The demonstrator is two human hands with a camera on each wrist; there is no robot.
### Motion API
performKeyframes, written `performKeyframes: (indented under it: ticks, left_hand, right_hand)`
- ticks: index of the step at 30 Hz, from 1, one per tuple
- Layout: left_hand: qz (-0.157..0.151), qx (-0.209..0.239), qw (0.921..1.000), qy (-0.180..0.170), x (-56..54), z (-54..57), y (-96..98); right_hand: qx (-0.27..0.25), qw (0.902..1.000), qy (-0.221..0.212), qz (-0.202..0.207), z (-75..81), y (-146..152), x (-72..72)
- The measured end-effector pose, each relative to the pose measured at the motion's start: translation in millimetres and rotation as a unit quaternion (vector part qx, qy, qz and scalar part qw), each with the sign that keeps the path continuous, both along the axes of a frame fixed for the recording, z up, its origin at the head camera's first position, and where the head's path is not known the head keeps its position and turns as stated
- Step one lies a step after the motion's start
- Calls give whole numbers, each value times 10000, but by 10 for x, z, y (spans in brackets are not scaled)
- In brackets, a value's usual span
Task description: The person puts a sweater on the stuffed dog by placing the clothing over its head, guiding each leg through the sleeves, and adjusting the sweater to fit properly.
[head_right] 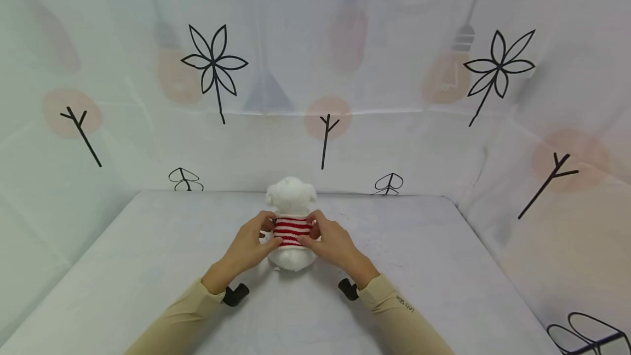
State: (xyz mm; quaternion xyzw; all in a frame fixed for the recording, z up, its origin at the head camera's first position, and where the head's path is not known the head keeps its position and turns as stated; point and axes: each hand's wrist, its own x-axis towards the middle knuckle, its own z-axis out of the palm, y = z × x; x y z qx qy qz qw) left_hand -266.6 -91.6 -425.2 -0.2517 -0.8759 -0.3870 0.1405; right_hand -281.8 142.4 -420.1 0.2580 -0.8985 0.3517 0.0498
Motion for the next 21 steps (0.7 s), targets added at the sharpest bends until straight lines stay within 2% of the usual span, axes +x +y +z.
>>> performKeyframes:
  ticks: [4,10,13,16,19,21]
  left_hand:
    - [-35,86,9994,-319,-5,-2,47]
    - [-151,519,9967,-606,30,-7,109]
    - [-169,780,9938,-769,65,-34,162]
    - [-353,929,9908,-917,118,-40,213]
    - [-448,955,9912,-799,155,-16,235]
    - [-253,997,9936,-472,146,2,227]
  right_hand:
    - [90,9997,-184,-105,16,-19,32]
    - [52,9993,-369,72,26,8,-3]
    - [-51,9993,-315,213,16,37,-54]
    - [-153,9994,-182,264,3,73,-99]
    - [-174,9995,-27,248,-7,99,-126]
    - [-145,9997,149,114,-2,99,-130]
